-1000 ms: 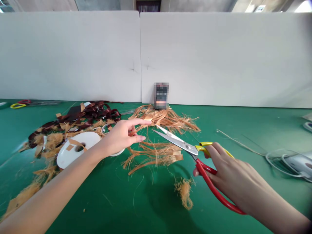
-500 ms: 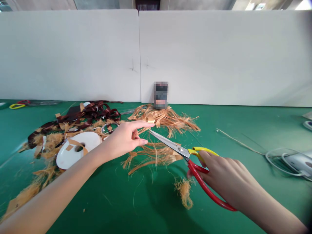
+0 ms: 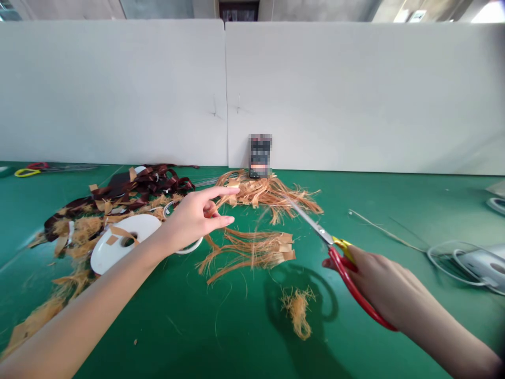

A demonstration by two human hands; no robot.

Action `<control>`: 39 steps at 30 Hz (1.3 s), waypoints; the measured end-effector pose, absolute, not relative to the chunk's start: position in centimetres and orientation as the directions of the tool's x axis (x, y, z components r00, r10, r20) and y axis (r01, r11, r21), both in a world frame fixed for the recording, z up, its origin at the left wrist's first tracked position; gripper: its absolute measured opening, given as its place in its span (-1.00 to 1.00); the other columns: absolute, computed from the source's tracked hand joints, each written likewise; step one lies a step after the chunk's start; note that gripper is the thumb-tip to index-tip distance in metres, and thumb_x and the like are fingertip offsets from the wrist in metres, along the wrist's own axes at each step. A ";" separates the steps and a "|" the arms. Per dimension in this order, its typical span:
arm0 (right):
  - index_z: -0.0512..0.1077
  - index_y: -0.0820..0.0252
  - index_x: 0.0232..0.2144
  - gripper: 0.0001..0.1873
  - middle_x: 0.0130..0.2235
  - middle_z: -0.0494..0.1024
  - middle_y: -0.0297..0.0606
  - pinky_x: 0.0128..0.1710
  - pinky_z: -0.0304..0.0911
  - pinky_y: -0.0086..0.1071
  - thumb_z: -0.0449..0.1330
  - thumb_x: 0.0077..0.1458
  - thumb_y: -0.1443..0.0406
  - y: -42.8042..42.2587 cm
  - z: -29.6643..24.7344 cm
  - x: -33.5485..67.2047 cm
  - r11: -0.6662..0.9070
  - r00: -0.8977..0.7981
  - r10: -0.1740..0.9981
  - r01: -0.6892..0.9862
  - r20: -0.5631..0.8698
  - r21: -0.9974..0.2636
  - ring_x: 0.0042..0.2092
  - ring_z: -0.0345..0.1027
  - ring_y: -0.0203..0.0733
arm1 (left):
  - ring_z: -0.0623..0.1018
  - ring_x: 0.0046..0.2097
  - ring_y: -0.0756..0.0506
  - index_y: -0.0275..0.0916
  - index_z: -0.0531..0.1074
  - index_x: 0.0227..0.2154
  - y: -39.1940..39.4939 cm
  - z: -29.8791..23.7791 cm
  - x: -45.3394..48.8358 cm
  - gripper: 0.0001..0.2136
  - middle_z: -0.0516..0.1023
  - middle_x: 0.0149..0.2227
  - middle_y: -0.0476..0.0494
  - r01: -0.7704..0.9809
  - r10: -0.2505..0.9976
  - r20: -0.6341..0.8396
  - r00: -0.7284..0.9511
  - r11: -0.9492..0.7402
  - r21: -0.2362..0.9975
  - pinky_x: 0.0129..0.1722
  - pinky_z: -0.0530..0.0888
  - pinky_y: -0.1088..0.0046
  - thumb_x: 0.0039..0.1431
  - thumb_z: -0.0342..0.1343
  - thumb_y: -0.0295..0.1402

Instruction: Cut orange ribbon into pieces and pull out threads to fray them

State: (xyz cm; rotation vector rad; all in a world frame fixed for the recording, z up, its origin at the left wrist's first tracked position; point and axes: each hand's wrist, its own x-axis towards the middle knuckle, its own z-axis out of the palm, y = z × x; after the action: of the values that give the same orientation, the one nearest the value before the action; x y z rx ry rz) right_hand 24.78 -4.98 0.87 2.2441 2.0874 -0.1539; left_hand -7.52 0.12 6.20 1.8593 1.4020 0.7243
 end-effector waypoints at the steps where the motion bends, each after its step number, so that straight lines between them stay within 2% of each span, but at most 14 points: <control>1: 0.26 0.09 -0.55 -0.57 -0.49 0.54 -0.15 -0.53 0.14 -0.31 -0.09 0.16 -0.04 -4.7 0.8 25.4 -0.139 0.135 0.977 0.990 -0.162 -0.010 -0.43 0.48 0.04 | 0.23 -0.56 0.02 -0.10 0.36 0.10 0.1 6.2 -7.7 -0.50 0.22 -0.63 0.13 0.559 0.967 0.028 0.253 -0.170 0.812 -0.51 0.23 0.47 0.04 0.20 -0.31; 6: 0.25 0.10 -0.66 -0.42 -0.37 0.56 0.06 -0.37 0.27 -0.14 -0.18 0.15 -0.12 -3.5 0.1 29.2 -0.346 0.344 0.901 0.937 -0.263 0.041 -0.31 0.48 0.19 | 0.29 -0.53 -0.01 -0.10 0.39 0.06 -0.1 5.9 -8.4 -0.55 0.31 -0.61 0.07 0.469 0.988 0.086 0.131 -0.138 0.872 -0.50 0.30 0.45 0.07 0.17 -0.26; 11: 0.20 0.07 -0.78 -0.42 -0.51 0.50 0.05 -0.35 0.29 -0.09 -0.10 0.11 -0.09 -3.7 -1.6 31.6 -0.435 0.416 0.863 0.901 -0.286 -0.004 -0.40 0.45 0.15 | 0.45 -0.41 -0.07 -0.14 0.42 0.02 -0.2 4.9 -9.1 -0.60 0.52 -0.44 -0.08 0.448 0.994 0.075 0.079 -0.103 0.888 -0.42 0.38 0.40 0.09 0.14 -0.25; 15: 0.13 0.03 -0.80 -0.49 -0.58 0.44 0.00 -0.41 0.25 -0.07 0.06 0.05 -0.01 -4.6 -1.8 32.5 -0.372 0.332 0.910 0.918 -0.247 -0.138 -0.50 0.41 0.09 | 0.49 -0.40 -0.06 -0.15 0.42 0.01 -0.5 4.2 -9.2 -0.61 0.57 -0.24 -0.16 0.464 0.997 0.039 0.064 -0.064 0.883 -0.39 0.41 0.38 0.09 0.14 -0.27; 19: 0.22 0.04 -0.66 -0.62 -0.50 0.46 0.09 -0.41 0.27 -0.05 0.10 0.04 0.00 -5.0 -0.5 32.1 -0.346 0.341 0.937 0.937 -0.074 -0.052 -0.39 0.45 0.22 | 0.51 -0.37 -0.08 -0.17 0.44 -0.02 -0.6 3.9 -9.2 -0.62 0.57 -0.15 -0.20 0.455 0.999 0.016 0.031 -0.029 0.890 -0.39 0.41 0.37 0.07 0.14 -0.26; 21: 0.35 0.13 -0.45 -0.71 -0.31 0.50 0.17 -0.28 0.30 -0.01 0.11 0.05 0.04 -5.5 0.1 30.5 -0.228 0.230 0.970 0.973 0.074 -0.037 -0.23 0.46 0.28 | 0.53 -0.36 -0.10 -0.18 0.43 -0.01 -0.6 3.7 -9.1 -0.61 0.58 -0.22 -0.17 0.470 1.000 -0.002 0.028 -0.012 0.883 -0.38 0.41 0.37 0.07 0.14 -0.26; 22: 0.38 0.16 -0.31 -0.72 -0.20 0.50 0.11 -0.21 0.31 -0.02 0.12 0.06 0.08 -6.0 0.3 29.2 -0.101 0.109 0.991 0.989 0.073 -0.105 -0.19 0.46 0.22 | 0.53 -0.35 -0.10 -0.19 0.42 0.00 -0.6 3.6 -9.0 -0.61 0.59 -0.27 -0.16 0.481 0.999 -0.011 0.032 -0.006 0.877 -0.38 0.40 0.38 0.08 0.14 -0.26; 24: 0.37 0.11 -0.16 -0.64 -0.11 0.49 -0.06 -0.23 0.37 -0.14 0.22 -0.01 0.13 -7.2 0.0 26.2 0.102 -0.131 0.989 0.937 -0.064 -0.334 -0.24 0.48 0.02 | 0.55 -0.33 -0.11 -0.20 0.41 0.02 -0.6 3.4 -8.7 -0.60 0.59 -0.31 -0.13 0.494 0.998 -0.027 0.055 -0.004 0.870 -0.38 0.40 0.40 0.10 0.12 -0.25; 26: 0.35 0.07 -0.03 -0.53 0.06 0.38 -0.13 -0.13 0.36 -0.26 0.26 -0.04 0.23 -8.5 -0.9 23.2 0.248 -0.391 0.900 0.822 -0.191 -0.514 -0.14 0.45 -0.12 | 0.56 -0.30 -0.11 -0.19 0.39 0.03 -0.6 3.1 -8.5 -0.60 0.59 -0.27 -0.14 0.489 0.996 -0.038 0.081 -0.007 0.872 -0.38 0.41 0.41 0.12 0.10 -0.24; 28: 0.42 0.12 -0.18 -0.75 -0.03 0.41 -0.19 -0.10 0.32 -0.35 0.15 0.03 0.39 -9.3 -2.2 21.2 0.295 -0.528 0.812 0.740 -0.250 -0.604 -0.14 0.42 -0.23 | 0.56 -0.29 -0.10 -0.19 0.38 0.03 -0.6 2.8 -8.3 -0.60 0.58 -0.15 -0.17 0.482 0.994 -0.053 0.096 0.000 0.876 -0.39 0.42 0.42 0.12 0.09 -0.24; 29: 0.44 0.16 -0.37 -0.83 -0.17 0.45 -0.23 -0.22 0.33 -0.40 0.06 0.07 0.44 -9.3 -2.8 20.8 0.305 -0.557 0.784 0.729 -0.272 -0.613 -0.27 0.42 -0.29 | 0.55 -0.29 -0.09 -0.20 0.38 0.03 -0.6 2.7 -8.3 -0.60 0.56 -0.09 -0.19 0.479 0.994 -0.061 0.095 0.008 0.878 -0.40 0.42 0.42 0.12 0.09 -0.24; 33: 0.35 0.21 -0.50 -0.75 -0.37 0.45 -0.22 -0.36 0.28 -0.40 -0.06 0.05 0.51 -6.7 -3.8 22.4 0.297 -0.469 0.847 0.809 -0.251 -0.508 -0.39 0.37 -0.26 | 0.55 -0.28 -0.07 -0.19 0.39 0.02 -1.0 2.5 -8.3 -0.61 0.51 0.02 -0.21 0.475 0.992 -0.084 0.098 0.028 0.880 -0.39 0.42 0.44 0.12 0.08 -0.25; 35: 0.36 0.22 -0.43 -0.78 -0.38 0.48 -0.19 -0.33 0.27 -0.34 -0.07 0.12 0.45 -4.3 -3.6 23.9 0.265 -0.320 0.944 0.882 -0.083 -0.390 -0.37 0.39 -0.19 | 0.55 -0.28 -0.07 -0.18 0.39 0.02 -1.4 2.7 -8.2 -0.62 0.51 0.03 -0.20 0.483 0.990 -0.103 0.099 0.043 0.875 -0.40 0.42 0.44 0.13 0.07 -0.24; 39: 0.24 0.32 0.08 -0.57 -0.30 0.53 -0.16 -0.24 0.26 -0.29 0.01 0.15 0.34 0.7 -3.2 25.4 0.159 -0.161 0.987 0.950 0.012 -0.268 -0.26 0.44 -0.09 | 0.55 -0.30 -0.06 -0.17 0.41 -0.01 -2.2 2.8 -7.4 -0.65 0.48 0.06 -0.21 0.502 0.982 -0.137 0.130 0.054 0.863 -0.43 0.43 0.45 0.13 0.06 -0.24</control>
State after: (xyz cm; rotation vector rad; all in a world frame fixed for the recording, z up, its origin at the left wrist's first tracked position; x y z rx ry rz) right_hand 25.42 0.72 -3.23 2.1407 2.5235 -0.3320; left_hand -7.42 -2.22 2.82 1.5679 1.4895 0.7208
